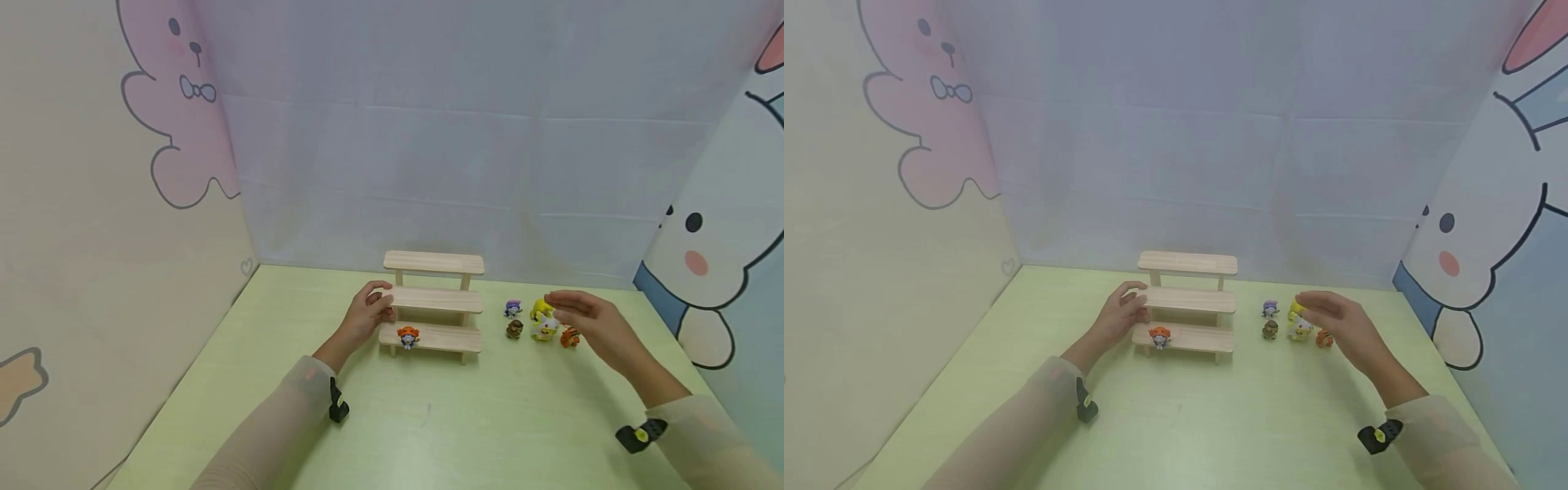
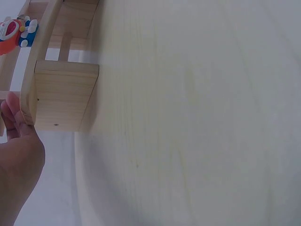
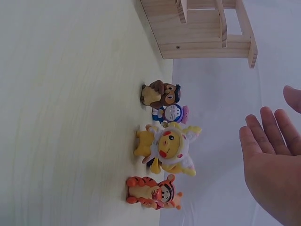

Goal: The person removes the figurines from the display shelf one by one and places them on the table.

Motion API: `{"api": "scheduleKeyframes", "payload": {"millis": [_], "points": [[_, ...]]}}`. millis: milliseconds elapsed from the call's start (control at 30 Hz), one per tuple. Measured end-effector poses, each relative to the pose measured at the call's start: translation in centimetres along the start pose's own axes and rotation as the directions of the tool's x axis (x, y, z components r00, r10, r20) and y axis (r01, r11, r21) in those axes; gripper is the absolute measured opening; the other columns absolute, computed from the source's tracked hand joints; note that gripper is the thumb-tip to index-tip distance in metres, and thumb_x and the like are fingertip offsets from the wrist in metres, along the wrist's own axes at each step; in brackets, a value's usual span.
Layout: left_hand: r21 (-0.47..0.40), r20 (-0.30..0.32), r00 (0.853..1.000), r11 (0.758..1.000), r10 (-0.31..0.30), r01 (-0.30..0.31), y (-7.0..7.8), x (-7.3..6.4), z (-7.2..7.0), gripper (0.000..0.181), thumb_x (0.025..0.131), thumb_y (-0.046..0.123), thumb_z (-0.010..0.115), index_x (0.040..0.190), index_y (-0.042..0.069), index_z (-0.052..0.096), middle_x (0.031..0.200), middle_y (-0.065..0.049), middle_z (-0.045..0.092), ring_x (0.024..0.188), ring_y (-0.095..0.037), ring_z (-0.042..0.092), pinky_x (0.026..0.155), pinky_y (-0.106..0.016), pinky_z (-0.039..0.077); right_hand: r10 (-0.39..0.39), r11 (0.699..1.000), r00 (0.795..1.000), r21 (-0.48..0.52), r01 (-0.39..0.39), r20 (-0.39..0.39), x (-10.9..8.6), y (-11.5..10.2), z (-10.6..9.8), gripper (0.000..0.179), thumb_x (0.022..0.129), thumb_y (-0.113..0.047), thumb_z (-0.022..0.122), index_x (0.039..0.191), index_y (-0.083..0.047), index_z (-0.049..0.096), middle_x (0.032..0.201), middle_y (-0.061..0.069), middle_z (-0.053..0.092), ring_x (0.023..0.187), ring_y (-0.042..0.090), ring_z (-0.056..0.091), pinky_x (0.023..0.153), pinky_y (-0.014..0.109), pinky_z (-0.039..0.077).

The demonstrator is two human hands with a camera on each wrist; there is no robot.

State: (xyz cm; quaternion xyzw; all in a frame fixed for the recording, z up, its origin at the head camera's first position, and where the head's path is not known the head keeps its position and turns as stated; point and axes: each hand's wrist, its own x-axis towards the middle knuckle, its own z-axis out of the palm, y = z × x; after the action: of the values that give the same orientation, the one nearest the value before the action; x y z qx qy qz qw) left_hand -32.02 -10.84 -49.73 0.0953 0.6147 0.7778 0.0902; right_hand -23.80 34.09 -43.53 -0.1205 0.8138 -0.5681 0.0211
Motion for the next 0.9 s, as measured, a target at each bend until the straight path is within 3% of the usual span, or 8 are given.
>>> {"api": "scheduleKeyframes", "payload": {"millis": [367,600,767,900], "points": [[0.002,0.007,1.000,1.000,0.002,-0.002,-0.1,0.0,-0.1,0.032,0.106,0.011,0.059,0.137,0.007,0.052,0.087,-0.004,0.053,0.077,-0.018,0.064,0.073,-0.027,0.060,-0.001,0.999,0.999,0.038,0.000,0.051,0.6,-0.7,2.2,0.052,0.105,-0.022,0.063,0.149,0.000,0.047,0.144,-0.001,0.060,0.122,-0.006,0.057,0.096,0.014,0.051],[-0.007,0.007,1.000,1.000,0.005,-0.005,-0.2,0.1,-0.2,0.031,0.106,0.011,0.059,0.136,0.007,0.053,0.087,-0.004,0.053,0.077,-0.017,0.064,0.073,-0.027,0.060,-0.011,0.998,0.997,0.069,0.005,0.082,1.1,-0.9,4.1,0.052,0.105,-0.023,0.063,0.149,0.001,0.047,0.140,-0.006,0.062,0.122,-0.003,0.059,0.097,0.020,0.052],[-0.008,0.005,1.000,1.000,0.008,-0.008,-0.3,0.2,-0.1,0.031,0.106,0.011,0.060,0.136,0.006,0.053,0.087,-0.004,0.054,0.077,-0.017,0.064,0.072,-0.027,0.060,-0.031,0.994,0.993,0.109,0.019,0.111,1.4,-0.8,5.4,0.051,0.104,-0.020,0.064,0.148,0.001,0.048,0.146,0.009,0.058,0.124,0.001,0.060,0.097,0.017,0.052],[-0.006,-0.003,1.000,1.000,0.004,-0.004,-0.3,0.2,-0.1,0.032,0.106,0.010,0.060,0.136,0.007,0.053,0.087,-0.004,0.054,0.077,-0.017,0.064,0.072,-0.027,0.060,-0.065,0.987,0.990,0.152,0.046,0.123,1.7,-0.6,6.4,0.049,0.103,-0.014,0.065,0.146,0.003,0.050,0.145,0.012,0.059,0.124,0.003,0.061,0.097,0.020,0.054]]}}
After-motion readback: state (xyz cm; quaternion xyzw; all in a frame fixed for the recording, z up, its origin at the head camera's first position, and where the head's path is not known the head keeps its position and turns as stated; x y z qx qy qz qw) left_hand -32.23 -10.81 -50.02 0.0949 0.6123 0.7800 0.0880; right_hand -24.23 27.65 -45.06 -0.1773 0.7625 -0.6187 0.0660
